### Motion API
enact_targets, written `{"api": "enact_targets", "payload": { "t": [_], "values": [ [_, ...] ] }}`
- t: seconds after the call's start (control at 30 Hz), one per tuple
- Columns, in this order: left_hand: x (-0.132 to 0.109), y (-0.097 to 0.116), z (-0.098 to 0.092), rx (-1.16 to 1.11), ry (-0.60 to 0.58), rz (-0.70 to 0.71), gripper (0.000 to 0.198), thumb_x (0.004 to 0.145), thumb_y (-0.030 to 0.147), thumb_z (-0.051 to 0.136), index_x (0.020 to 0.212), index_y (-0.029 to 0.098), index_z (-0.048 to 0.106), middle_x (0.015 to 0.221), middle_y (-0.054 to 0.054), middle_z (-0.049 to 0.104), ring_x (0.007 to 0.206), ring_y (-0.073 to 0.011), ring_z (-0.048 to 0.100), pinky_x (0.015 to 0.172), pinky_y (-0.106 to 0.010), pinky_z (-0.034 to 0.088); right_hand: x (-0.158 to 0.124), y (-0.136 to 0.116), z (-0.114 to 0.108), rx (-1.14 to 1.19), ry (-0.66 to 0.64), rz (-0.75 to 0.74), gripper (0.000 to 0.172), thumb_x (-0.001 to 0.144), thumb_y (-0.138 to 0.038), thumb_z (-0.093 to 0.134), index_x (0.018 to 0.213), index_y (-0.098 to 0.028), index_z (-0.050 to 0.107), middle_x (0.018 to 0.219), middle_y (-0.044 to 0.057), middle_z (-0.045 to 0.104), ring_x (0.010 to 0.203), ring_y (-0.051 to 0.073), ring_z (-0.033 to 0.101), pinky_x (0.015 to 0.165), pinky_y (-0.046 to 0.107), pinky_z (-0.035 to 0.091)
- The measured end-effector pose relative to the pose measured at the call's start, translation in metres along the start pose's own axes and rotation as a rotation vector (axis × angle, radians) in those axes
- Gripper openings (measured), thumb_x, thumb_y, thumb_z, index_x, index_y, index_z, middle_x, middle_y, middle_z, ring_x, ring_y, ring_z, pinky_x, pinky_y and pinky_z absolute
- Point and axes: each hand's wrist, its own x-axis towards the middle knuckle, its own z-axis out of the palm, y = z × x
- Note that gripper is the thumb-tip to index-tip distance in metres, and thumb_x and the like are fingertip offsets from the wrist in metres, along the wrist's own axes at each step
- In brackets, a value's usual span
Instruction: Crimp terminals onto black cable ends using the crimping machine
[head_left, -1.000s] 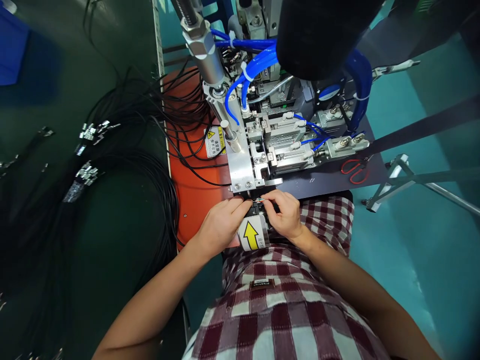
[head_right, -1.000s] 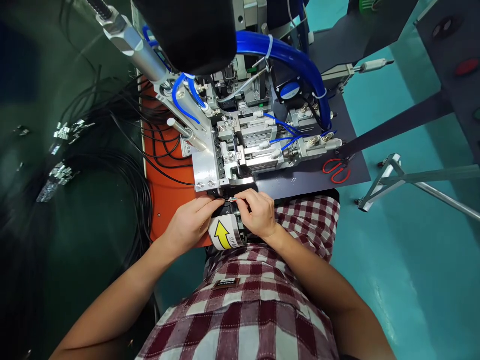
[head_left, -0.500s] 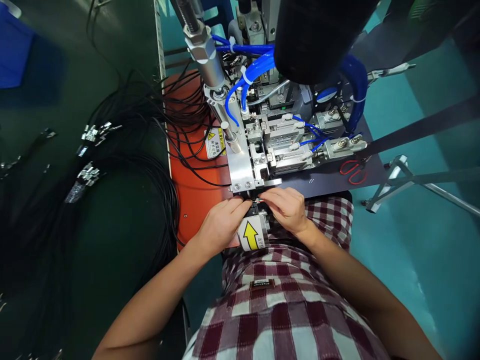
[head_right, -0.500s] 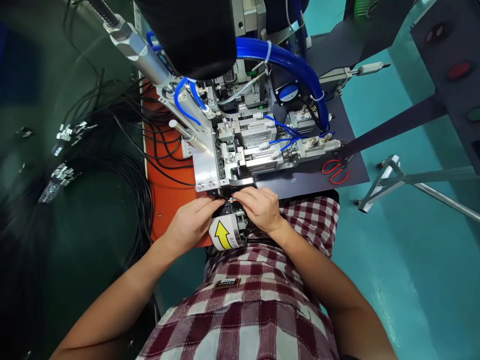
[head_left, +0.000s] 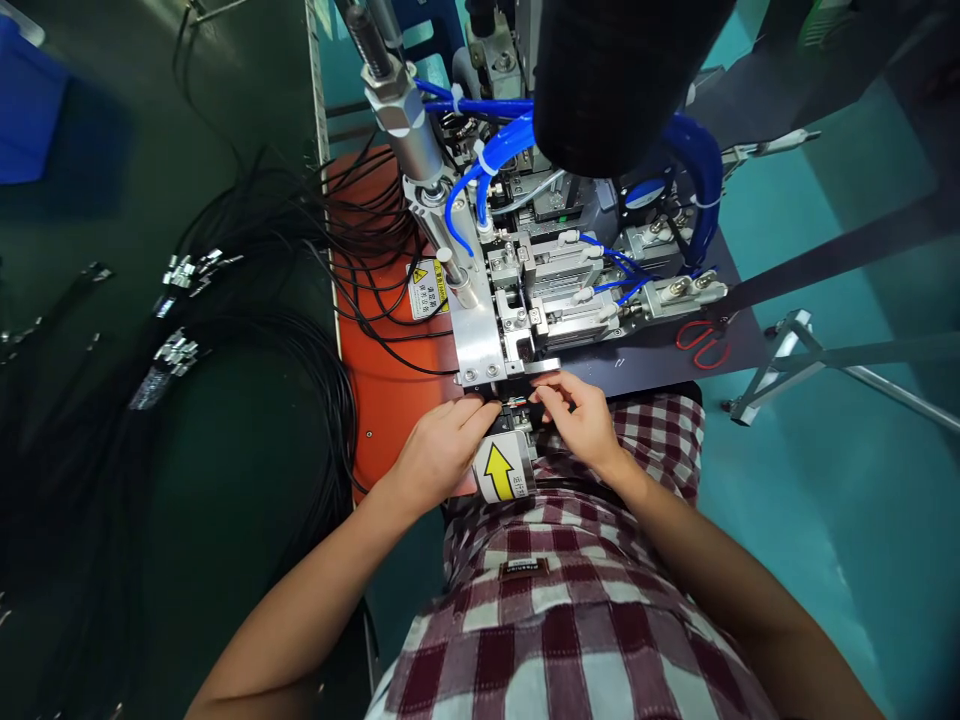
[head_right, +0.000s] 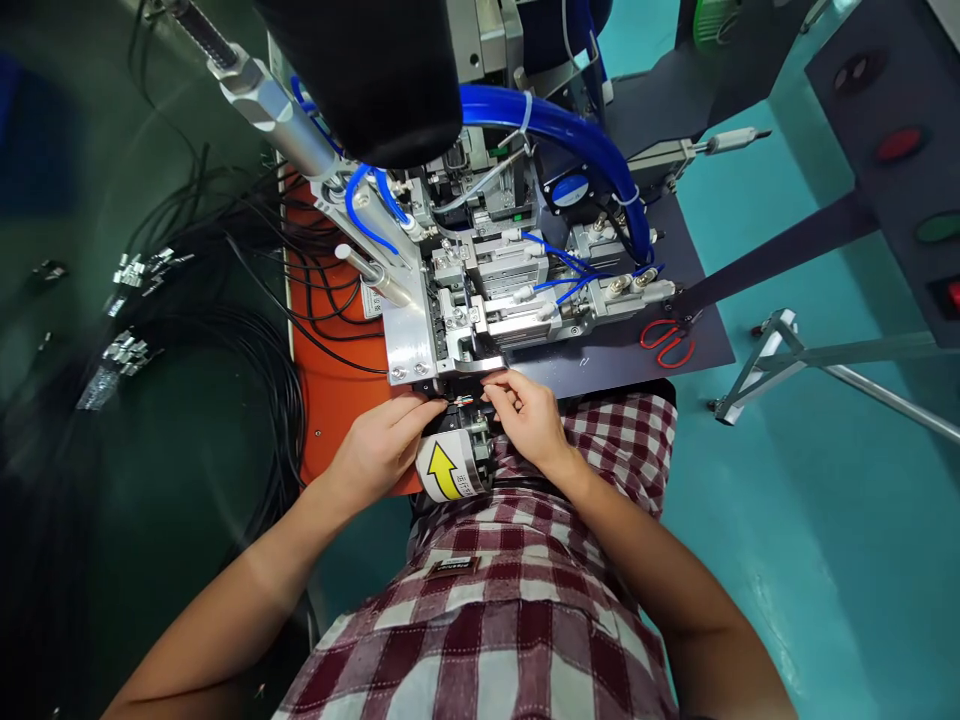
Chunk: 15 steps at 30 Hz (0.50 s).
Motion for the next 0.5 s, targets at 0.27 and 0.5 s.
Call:
{"api": "enact_targets", "payload": {
  "t": [0.27, 0.5],
  "values": [
    [0.002, 0.001, -0.003, 0.029, 0.007, 0.034, 0.03, 0.089, 0.004, 0.038, 0.107, 0.009, 0.061, 0.082, -0.009, 0.064, 0.072, -0.0183, 0.06, 0.062, -0.028, 0.051, -0.001, -0.02, 0.019, 0.295, -0.044, 0.244, 0.022, 0.084, -0.039, 0.06, 0.076, -0.018, 0.057, 0.068, 0.0, 0.062, 0.049, 0.01, 0.05, 0.047, 0.023, 0.041],
    [0.002, 0.0, -0.007, 0.058, -0.042, 0.066, 0.03, 0.09, 0.007, 0.038, 0.109, 0.011, 0.06, 0.082, -0.008, 0.063, 0.068, -0.018, 0.057, 0.06, -0.028, 0.048, 0.002, -0.022, 0.017, 0.33, -0.062, 0.307, 0.023, 0.081, -0.039, 0.062, 0.074, -0.018, 0.057, 0.063, -0.001, 0.059, 0.049, 0.01, 0.048, 0.047, 0.023, 0.04]
  ]
}}
